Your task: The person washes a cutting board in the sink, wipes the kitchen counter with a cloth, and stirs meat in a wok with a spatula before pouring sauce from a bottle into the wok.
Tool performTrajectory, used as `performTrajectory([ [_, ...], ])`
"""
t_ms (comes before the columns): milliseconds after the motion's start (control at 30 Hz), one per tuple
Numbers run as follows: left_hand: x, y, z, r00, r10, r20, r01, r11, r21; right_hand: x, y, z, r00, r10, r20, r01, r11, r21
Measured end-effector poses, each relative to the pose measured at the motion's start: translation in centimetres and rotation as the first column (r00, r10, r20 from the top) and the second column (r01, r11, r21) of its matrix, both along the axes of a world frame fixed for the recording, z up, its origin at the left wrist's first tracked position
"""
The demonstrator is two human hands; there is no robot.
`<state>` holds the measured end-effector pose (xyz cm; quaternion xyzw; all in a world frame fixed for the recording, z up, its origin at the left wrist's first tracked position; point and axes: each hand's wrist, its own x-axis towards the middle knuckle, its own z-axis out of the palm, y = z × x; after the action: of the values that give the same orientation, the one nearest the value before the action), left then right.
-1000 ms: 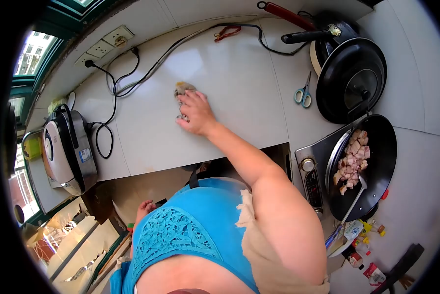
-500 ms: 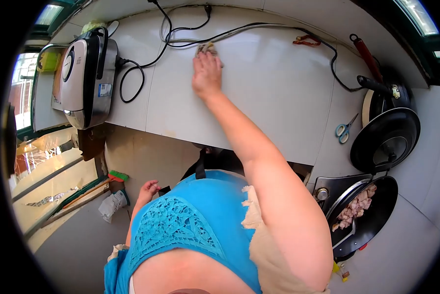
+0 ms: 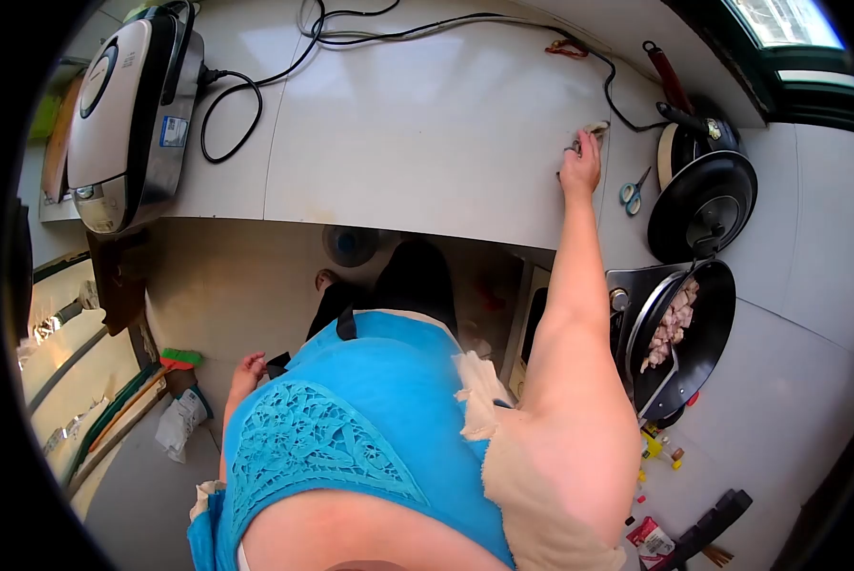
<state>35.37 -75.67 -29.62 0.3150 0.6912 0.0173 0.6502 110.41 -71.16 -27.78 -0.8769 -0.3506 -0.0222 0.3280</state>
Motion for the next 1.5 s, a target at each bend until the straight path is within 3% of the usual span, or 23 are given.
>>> performTrajectory([
  [33,-0.7,0.4,-0.7,1.000,0.001,-0.003,-0.001,1.000,0.011,-0.2,-0.4,-0.6,0.997,-0.027,0.067,0.030,0.998,-0.046],
  [133,-3.0,3.1,-0.1,1.000,-0.015,-0.020,0.015,0.999,0.028,-15.6,6.2,0.7,0.890,0.416,0.188,-0.434,0.898,0.066],
  [200,-4.1,4.3,0.2,0.996,-0.087,-0.023,0.089,0.994,0.061,-26.5,10.2,1.9,0.766,0.630,0.126,-0.642,0.759,0.108],
  [300,-3.4,7.2,0.6,0.992,-0.127,-0.002,0.126,0.982,0.143,-33.9,12.4,1.7,0.681,0.733,-0.008,-0.706,0.659,0.260],
  [333,-3.3,7.5,1.1,0.991,-0.131,0.001,0.129,0.980,0.151,-32.9,12.6,1.7,0.654,0.746,-0.127,-0.648,0.639,0.415],
  [367,-3.1,7.7,1.7,0.990,-0.141,0.011,0.137,0.977,0.163,-31.9,11.9,3.7,0.567,0.701,-0.433,-0.456,0.704,0.545],
  [400,-2.4,8.2,1.9,0.990,-0.141,0.026,0.134,0.974,0.183,-30.1,11.1,4.6,0.286,0.616,-0.734,-0.153,0.786,0.599],
  [467,-1.2,8.8,1.7,0.988,-0.147,0.051,0.134,0.969,0.210,-24.8,8.1,7.4,0.171,0.619,-0.766,0.137,0.755,0.641],
  [533,-0.2,9.0,1.3,0.986,-0.155,0.068,0.136,0.964,0.227,-20.8,3.5,9.1,0.252,0.592,-0.765,0.254,0.723,0.643],
  [633,3.3,9.7,2.9,0.987,-0.123,0.108,0.107,0.984,0.144,-18.1,-2.8,7.3,0.546,0.317,-0.775,-0.006,0.927,0.375],
  [667,4.2,9.7,2.8,0.983,-0.119,0.143,0.100,0.986,0.132,-18.5,-4.2,5.2,0.796,0.320,-0.514,-0.260,0.947,0.186],
  [700,5.0,9.8,2.6,0.977,-0.116,0.180,0.095,0.988,0.122,-19.5,-4.7,4.6,0.903,0.393,-0.174,-0.412,0.907,-0.087],
  [767,6.2,9.8,2.5,0.965,-0.119,0.232,0.091,0.987,0.130,-23.2,-3.9,4.0,0.870,0.440,-0.223,-0.463,0.884,-0.062],
  [833,6.8,9.7,2.7,0.956,-0.134,0.262,0.092,0.982,0.167,-28.3,-1.6,3.1,0.827,0.553,-0.102,-0.562,0.820,-0.106],
  [900,5.9,9.2,2.8,0.961,-0.122,0.249,0.084,0.984,0.160,-34.1,2.0,2.9,0.814,0.579,0.040,-0.571,0.812,-0.125],
  [967,4.4,8.5,2.5,0.970,-0.118,0.214,0.080,0.981,0.178,-38.6,5.6,3.4,0.848,0.529,0.039,-0.509,0.832,-0.219],
  [1100,-1.6,5.7,1.8,0.991,-0.083,0.105,0.060,0.976,0.207,-43.5,9.8,2.1,0.786,0.611,0.097,-0.582,0.784,-0.218],
  [1167,-4.0,4.3,1.6,0.996,-0.060,0.064,0.047,0.980,0.194,-45.5,11.7,1.0,0.739,0.643,0.204,-0.622,0.766,-0.163],
  [1367,-7.1,2.5,1.8,0.998,-0.066,-0.024,0.069,0.986,0.154,-47.7,14.5,0.8,0.731,0.640,0.236,-0.652,0.757,-0.035],
  [1467,-6.4,3.2,1.8,0.994,-0.111,-0.015,0.112,0.978,0.179,-47.0,14.4,1.8,0.688,0.707,0.161,-0.725,0.672,0.147],
  [1500,-5.8,3.6,1.9,0.992,-0.129,-0.005,0.127,0.972,0.199,-46.3,14.7,2.1,0.683,0.730,0.030,-0.712,0.655,0.253],
])
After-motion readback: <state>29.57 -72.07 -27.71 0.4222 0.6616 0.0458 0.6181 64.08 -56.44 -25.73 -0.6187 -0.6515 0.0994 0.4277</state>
